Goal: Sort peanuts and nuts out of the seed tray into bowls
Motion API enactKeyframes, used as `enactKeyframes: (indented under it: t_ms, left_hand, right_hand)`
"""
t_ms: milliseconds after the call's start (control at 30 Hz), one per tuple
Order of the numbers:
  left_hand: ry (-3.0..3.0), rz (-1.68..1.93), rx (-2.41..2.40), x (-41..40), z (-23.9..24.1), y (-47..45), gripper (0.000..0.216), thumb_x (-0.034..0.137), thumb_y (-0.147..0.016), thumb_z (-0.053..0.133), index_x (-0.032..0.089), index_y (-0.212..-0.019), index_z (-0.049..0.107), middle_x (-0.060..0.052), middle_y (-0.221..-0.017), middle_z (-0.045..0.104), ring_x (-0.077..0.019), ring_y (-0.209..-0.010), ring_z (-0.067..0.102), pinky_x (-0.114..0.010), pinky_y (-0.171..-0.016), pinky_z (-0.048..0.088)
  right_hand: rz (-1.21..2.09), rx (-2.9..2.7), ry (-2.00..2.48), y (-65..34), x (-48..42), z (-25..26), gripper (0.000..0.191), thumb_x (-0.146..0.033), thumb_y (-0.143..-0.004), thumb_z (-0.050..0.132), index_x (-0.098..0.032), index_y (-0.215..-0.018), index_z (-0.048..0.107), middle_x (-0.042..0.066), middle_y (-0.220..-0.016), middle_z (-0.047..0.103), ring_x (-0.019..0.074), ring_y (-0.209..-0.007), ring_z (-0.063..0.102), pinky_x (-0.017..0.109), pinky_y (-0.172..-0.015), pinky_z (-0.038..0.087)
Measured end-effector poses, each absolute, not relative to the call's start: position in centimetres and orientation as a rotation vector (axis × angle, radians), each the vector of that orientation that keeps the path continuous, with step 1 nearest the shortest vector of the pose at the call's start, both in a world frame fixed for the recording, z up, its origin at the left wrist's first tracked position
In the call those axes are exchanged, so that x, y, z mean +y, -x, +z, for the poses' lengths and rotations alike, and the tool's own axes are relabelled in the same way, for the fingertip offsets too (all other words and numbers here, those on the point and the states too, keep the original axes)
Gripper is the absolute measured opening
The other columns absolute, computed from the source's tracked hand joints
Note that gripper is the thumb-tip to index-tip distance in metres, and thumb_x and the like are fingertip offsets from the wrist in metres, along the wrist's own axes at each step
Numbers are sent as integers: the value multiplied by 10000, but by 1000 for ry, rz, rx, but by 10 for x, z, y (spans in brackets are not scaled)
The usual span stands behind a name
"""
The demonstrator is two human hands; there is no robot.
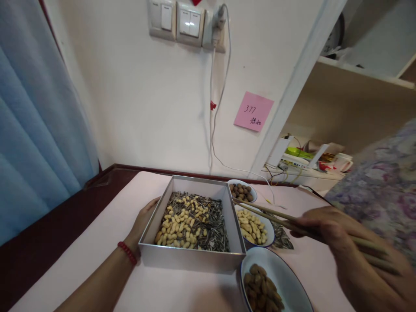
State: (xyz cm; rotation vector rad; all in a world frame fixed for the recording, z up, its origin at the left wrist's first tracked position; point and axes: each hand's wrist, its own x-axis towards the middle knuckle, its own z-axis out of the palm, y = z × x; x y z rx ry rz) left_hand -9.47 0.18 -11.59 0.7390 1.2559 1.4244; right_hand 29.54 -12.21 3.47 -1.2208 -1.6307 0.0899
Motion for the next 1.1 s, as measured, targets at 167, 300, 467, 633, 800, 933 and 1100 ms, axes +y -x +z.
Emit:
enactKeyframes:
  t_ms: [167,300,467,633,800,933,1100]
  left_hand:
    - [-672,1441,1185,-3,-110,87,342,238,-738,741,169,-1071,706,-57,-814,773,-239,-702,733,-343,-695,596]
    - [-664,1463,1152,-4,-111,86,361,216,-704,766,158,-1057,718,-51,-827,776,-226,-714,732,-316,-705,587]
    - [-667,1480,1150,-6,-109,85,360,223,-692,787,147,-1039,729,-45,-822,771,-208,-696,719,-293,-698,575]
    - [-667,1470,1161,-8,-104,83,355,250,-718,777,134,-1050,726,-63,-814,770,-219,-681,716,-306,-678,573]
    - [-650,1470,1164,-7,-105,83,327,213,-732,754,148,-1051,720,-48,-806,769,-196,-660,712,-284,-679,576]
    - [-633,1460,1175,-7,-104,82,295,183,-748,725,161,-1042,717,-36,-780,761,-198,-654,715,-291,-672,579]
    - [-639,1450,1206,-6,-104,84,334,205,-723,742,164,-1054,712,-46,-797,764,-229,-689,723,-327,-678,582]
  right_hand:
    - [369,-1829,1136,-243,-88,34,317,-446,-989,488,-246,-822,669,37,-794,657,184,-726,634,300,-609,503]
    - [461,-1873,1165,-230,-51,16,386,-502,-982,472,-216,-778,633,39,-761,639,189,-713,610,313,-631,475]
    - [463,-1900,1190,-222,-28,3,417,-537,-972,467,-210,-770,629,43,-758,628,194,-724,587,317,-650,471]
    - [458,-1927,1214,-220,-22,-2,437,-547,-970,457,-213,-739,619,38,-734,607,190,-704,563,317,-642,463]
    - [436,-1901,1220,-222,-23,-5,446,-553,-964,460,-210,-727,616,40,-722,613,194,-696,569,320,-635,457]
    - [424,-1855,1218,-228,-29,-3,430,-547,-973,456,-211,-766,625,39,-727,633,194,-698,598,316,-645,470]
    - [392,-1853,1228,-234,-38,5,419,-538,-979,456,-213,-794,644,37,-736,649,189,-685,608,317,-643,468]
